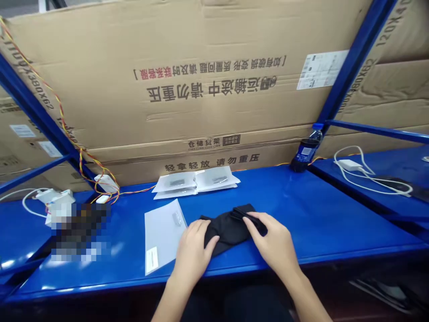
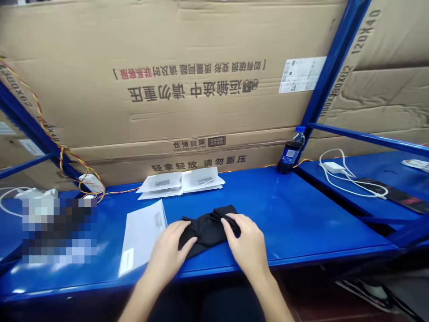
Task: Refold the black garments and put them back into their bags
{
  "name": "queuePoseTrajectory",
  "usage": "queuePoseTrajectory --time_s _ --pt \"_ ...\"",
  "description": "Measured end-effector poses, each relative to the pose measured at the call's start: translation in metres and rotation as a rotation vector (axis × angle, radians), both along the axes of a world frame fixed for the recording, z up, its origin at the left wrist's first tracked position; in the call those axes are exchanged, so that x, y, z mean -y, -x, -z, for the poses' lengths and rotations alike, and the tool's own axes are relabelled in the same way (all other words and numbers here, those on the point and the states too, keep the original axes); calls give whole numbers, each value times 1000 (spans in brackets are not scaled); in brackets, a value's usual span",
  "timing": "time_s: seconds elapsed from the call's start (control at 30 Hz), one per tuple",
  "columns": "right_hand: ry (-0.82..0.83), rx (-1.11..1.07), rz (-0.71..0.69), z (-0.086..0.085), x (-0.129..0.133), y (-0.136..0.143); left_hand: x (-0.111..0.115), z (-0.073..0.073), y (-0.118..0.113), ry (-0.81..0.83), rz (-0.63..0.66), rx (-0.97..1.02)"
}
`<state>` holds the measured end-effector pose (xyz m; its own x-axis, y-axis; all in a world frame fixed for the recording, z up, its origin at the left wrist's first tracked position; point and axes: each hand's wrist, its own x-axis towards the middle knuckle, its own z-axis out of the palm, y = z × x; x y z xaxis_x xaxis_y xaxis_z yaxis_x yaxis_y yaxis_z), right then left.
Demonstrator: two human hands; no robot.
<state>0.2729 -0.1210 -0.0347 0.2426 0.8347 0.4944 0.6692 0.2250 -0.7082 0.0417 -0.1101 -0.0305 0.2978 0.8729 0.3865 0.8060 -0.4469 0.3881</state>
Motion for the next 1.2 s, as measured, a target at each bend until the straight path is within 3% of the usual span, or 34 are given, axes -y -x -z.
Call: queuePoseTrajectory --time_s 0.1,0.17,0.27,0.37,0.6,0.7,0.8,0.9,0.97,1.03,1.1,1.2 --pt "24 -123 222 -2 -12 -24 -4 -1 20 19 -20 -10" --pt "87 -76 318 4 -19 -43 -8 -3 34 50 -32 4" --pt "135 -5 251 16 -29 -63 -13 -9 47 116 -30 60" --pt "157 -86 158 19 -40 -69 -22 -17 50 153 -16 131" --pt "139 -176 -5 -1 -65 -70 -36 -32 38 73 14 197" --pt "95 -344 -112 -4 -51 -83 -14 -43 38 -21 90 323" --pt "130 -447 -293 2 -19 -106 25 -51 39 33 270 316" --pt "234 -293 -388 14 14 -133 60 -54 39 169 415 159" --pt "263 -147 -439 19 27 -143 69 -55 37 233 441 138" --pt "207 -76 -443 18 28 -144 62 -56 33 216 381 204" --pt "117 -41 -357 11 16 -136 40 -55 25 103 289 241" --pt "96 111 -309 -4 -15 -117 -4 -51 10 -56 263 61"
